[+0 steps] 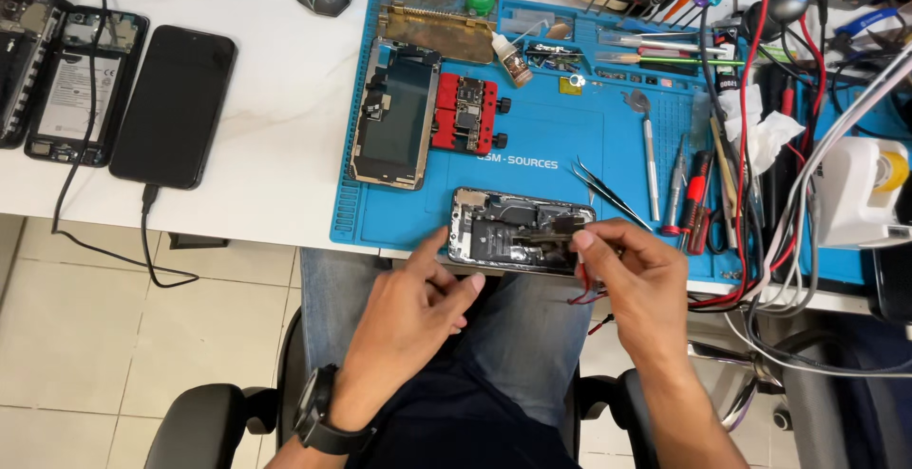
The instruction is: The person works on a disassembled smartphone, using hands to peel back and reposition internal components and shielding. The person repeatedly adjusts small parts inside the phone chassis on a blue work mat.
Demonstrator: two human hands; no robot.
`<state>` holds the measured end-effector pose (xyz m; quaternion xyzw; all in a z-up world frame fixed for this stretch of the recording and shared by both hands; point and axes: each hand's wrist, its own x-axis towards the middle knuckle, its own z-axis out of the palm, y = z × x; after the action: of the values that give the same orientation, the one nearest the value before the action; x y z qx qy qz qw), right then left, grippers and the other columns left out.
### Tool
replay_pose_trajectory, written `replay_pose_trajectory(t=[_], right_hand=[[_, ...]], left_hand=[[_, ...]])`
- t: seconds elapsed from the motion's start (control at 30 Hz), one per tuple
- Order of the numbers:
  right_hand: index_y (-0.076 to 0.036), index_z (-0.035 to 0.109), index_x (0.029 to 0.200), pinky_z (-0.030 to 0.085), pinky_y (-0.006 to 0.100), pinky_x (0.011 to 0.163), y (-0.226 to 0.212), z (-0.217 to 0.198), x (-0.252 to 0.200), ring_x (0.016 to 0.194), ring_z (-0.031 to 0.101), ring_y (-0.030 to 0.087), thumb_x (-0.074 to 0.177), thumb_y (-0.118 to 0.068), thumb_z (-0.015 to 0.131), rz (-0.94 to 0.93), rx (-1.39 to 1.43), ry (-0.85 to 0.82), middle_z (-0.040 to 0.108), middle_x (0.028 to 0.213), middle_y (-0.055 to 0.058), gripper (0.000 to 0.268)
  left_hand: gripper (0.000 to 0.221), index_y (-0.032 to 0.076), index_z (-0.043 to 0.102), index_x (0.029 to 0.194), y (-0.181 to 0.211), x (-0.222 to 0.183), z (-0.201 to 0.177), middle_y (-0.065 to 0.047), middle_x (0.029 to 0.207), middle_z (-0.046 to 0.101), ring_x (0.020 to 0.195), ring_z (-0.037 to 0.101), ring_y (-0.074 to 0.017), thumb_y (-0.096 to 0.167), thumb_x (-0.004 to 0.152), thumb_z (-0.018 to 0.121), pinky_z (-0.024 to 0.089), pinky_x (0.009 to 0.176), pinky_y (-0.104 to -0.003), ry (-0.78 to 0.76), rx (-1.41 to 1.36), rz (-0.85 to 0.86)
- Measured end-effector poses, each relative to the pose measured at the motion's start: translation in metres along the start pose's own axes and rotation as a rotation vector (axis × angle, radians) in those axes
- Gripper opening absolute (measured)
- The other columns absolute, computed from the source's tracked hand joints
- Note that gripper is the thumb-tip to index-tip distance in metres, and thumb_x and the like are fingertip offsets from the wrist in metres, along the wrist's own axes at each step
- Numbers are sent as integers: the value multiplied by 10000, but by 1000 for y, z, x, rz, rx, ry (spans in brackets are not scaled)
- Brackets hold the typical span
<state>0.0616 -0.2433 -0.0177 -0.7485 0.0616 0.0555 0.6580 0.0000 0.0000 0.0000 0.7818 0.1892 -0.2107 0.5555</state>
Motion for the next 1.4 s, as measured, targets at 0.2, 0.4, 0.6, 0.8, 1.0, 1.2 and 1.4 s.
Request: replay_pose_trajectory(t=[0.2,0.4,0.6,0.8,1.0,1.2,1.4], right_hand=[[3,843,970,540,286,590,-8,34,1,601,650,164,975,-116,841,113,-148,-21,684,677,97,119],[40,838,983,524,323,513,-15,54,4,547,612,212,988,-112,817,177,-12,-6,740,761,135,154],[33,859,887,552,325,503,-9,63,8,517,676,221,951,-41,835,137,-21,3,649,573,171,101],[4,875,1101,594,320,533,2,56,9,560,726,202,1018,-31,726,-83,-181,-107,729,662,175,174],[-78,686,1418,604,414,723,19,15,35,1000,724,316,1078,-11,755,-945,-900,-286,723,1337,188,353],[38,750,1250,663,442,757,-7,23,61,1044,693,346,1090,-52,709,-1432,-955,-462,761,1211,227,188],[9,765,1214,603,417,765,6,27,55,968,629,300,1061,12,703,-1325,-945,-455,727,1111,119,165]], left_hand=[[533,229,687,1442,-22,7,-11,39,956,670,830,711,-244,505,990,743,528,687,-478,264,394,314],[295,132,731,1232,-31,33,4,-64,1220,684,1054,604,-288,373,1065,770,446,837,-434,581,538,915],[182,172,841,1173,-36,59,12,19,1037,786,985,727,-237,245,1006,831,494,923,-403,702,354,1090],[98,137,843,1094,-28,59,4,20,877,767,890,721,-246,191,1017,814,475,893,-413,677,228,1103],[124,150,827,1097,-28,56,-3,72,991,798,998,673,-207,260,1062,781,319,953,-446,606,381,993],[132,171,818,1119,-28,57,2,30,1023,740,1024,630,-232,282,1050,799,323,956,-479,537,401,951],[373,165,743,1373,-30,60,-31,-18,1159,692,1054,583,-266,379,1068,759,410,858,-437,457,521,917]])
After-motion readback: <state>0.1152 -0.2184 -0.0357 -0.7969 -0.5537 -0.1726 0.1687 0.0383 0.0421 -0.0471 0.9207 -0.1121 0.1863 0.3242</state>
